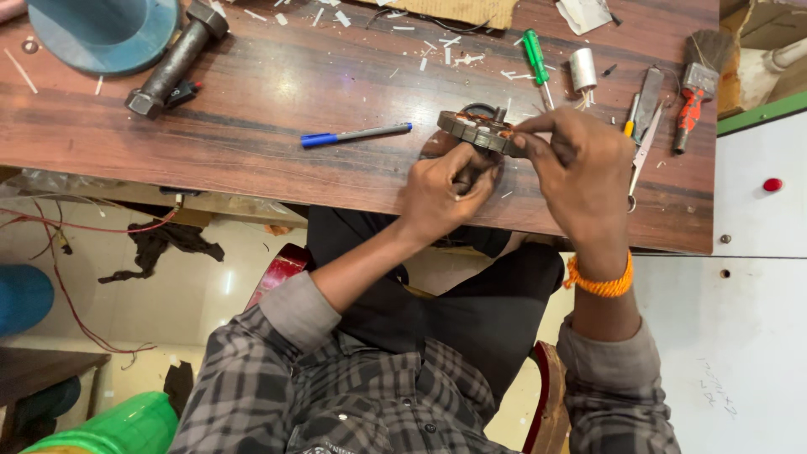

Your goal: The person sits at a workbench holding an electric motor armature and works on its copper commutator segments by hand, turning the rotor and picking at the windings and slots. They briefly pick up a marker and set it down, then resume working on the armature.

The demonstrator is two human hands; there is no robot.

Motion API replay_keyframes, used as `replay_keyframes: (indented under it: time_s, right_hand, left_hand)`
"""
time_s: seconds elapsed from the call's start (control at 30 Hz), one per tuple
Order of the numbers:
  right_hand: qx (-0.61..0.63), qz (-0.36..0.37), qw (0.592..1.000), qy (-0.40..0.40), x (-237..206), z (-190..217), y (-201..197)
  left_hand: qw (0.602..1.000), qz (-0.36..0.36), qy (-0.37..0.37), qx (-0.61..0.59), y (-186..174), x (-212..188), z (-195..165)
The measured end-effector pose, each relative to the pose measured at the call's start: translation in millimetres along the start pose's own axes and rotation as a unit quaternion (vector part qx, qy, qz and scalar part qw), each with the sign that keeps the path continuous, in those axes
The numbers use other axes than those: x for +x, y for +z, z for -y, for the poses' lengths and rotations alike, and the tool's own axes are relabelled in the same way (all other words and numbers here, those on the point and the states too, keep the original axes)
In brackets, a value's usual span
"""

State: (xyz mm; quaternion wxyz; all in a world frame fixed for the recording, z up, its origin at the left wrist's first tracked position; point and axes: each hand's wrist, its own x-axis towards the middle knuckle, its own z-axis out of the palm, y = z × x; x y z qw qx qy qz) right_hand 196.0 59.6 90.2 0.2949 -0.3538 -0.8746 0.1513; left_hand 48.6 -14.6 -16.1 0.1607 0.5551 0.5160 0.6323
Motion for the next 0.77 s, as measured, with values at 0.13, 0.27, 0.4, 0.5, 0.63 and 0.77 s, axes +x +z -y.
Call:
replay_keyframes:
  time_s: [0.13, 0.27, 0.4, 0.5, 0.63, 0.77]
  right_hand:
    - [0.054, 0.051, 0.995, 0.069, 23, -20, 11]
    - [0.065, 0.076, 0.986, 0.137, 27, -46, 16]
    - [0.114, 0.074, 0.980, 0.144, 25, -72, 23]
    - [0.199, 0.067, 0.962, 0.176, 11, -84, 21]
    - [0.313, 0.029, 0.925, 0.213, -6, -81, 1]
    - [0.302, 0.003, 0.932, 0.202, -25, -54, -15]
  left_hand:
    - [0.994, -0.054, -0.088, -0.032, 12, -3, 0]
    - [0.990, -0.101, -0.096, -0.025, 20, -3, 1]
    - [0.980, -0.074, 0.115, 0.147, 10, -5, -4]
    - [0.927, -0.020, 0.258, 0.271, -4, 2, -5]
    - [0.929, 0.132, 0.262, 0.227, -21, 47, 15]
    - [0.947, 0.175, 0.216, 0.161, -24, 50, 19]
